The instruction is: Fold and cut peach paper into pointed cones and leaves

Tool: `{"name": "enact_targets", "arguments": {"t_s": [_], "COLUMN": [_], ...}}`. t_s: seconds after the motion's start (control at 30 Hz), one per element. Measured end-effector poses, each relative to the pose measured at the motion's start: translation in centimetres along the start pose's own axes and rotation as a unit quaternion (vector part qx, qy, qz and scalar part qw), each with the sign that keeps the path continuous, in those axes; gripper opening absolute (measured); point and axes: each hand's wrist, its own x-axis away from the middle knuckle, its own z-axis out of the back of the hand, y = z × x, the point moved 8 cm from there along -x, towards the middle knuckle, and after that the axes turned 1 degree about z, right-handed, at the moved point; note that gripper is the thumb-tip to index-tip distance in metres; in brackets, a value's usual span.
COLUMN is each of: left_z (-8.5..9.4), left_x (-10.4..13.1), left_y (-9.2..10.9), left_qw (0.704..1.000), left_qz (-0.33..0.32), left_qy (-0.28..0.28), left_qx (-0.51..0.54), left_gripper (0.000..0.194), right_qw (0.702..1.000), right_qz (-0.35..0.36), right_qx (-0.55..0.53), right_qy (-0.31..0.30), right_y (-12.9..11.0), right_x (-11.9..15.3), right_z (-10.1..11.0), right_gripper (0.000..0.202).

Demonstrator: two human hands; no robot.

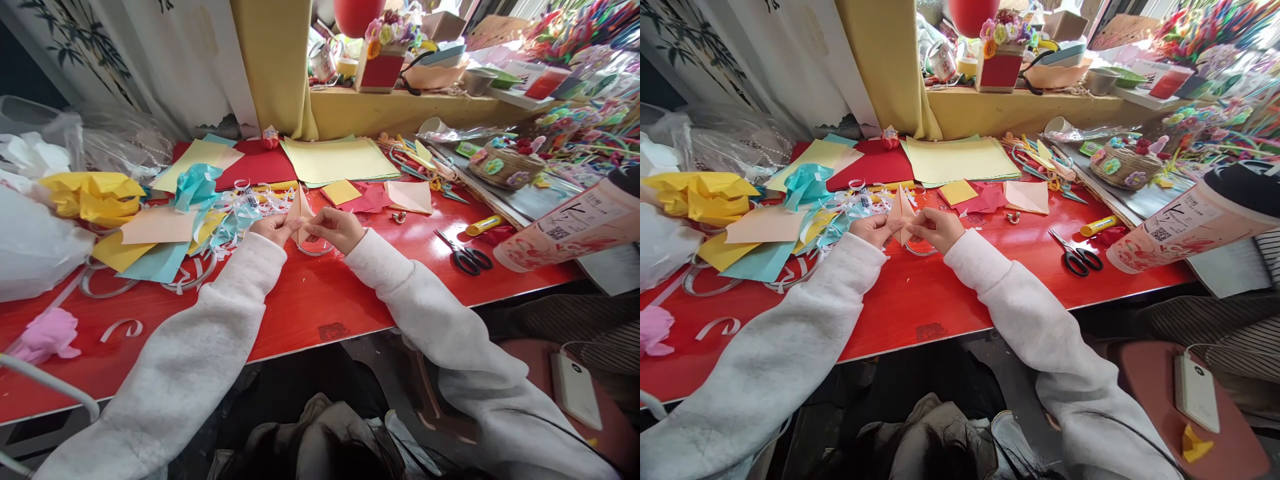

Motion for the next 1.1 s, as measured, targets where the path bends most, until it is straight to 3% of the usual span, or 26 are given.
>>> {"name": "enact_targets", "arguments": {"t_s": [0.1,0.23,0.43,0.57,0.87,1.1], "left_z": [0.4,0.5,0.5,0.2,0.2,0.7], "left_x": [0.3,0.4,0.4,0.6,0.7,0.4], "left_y": [0.5,0.5,0.1,-0.1,0.0,-0.1], "left_qw": [0.998,0.997,0.998,0.999,0.998,0.996], "left_qz": [-0.016,-0.013,0.004,0.018,0.023,-0.017], "left_qy": [0.035,0.042,0.049,0.047,0.055,0.089], "left_qx": [-0.058,-0.071,-0.044,-0.002,-0.013,-0.017], "left_gripper": [0.038,0.038,0.034,0.033,0.037,0.038], "right_qw": [1.0,0.999,0.977,0.967,0.971,0.949], "right_qz": [-0.003,-0.019,-0.101,-0.167,-0.152,-0.218], "right_qx": [-0.005,-0.027,-0.168,-0.193,-0.181,-0.217], "right_qy": [0.0,0.012,0.083,0.018,0.019,-0.069], "right_y": [-0.1,0.1,1.7,2.6,2.1,2.7], "right_x": [0.0,0.0,-0.1,0.0,0.3,0.7], "right_z": [0.0,-0.1,0.1,-1.4,-1.5,-3.8], "right_gripper": [0.028,0.029,0.046,0.037,0.032,0.025]}}
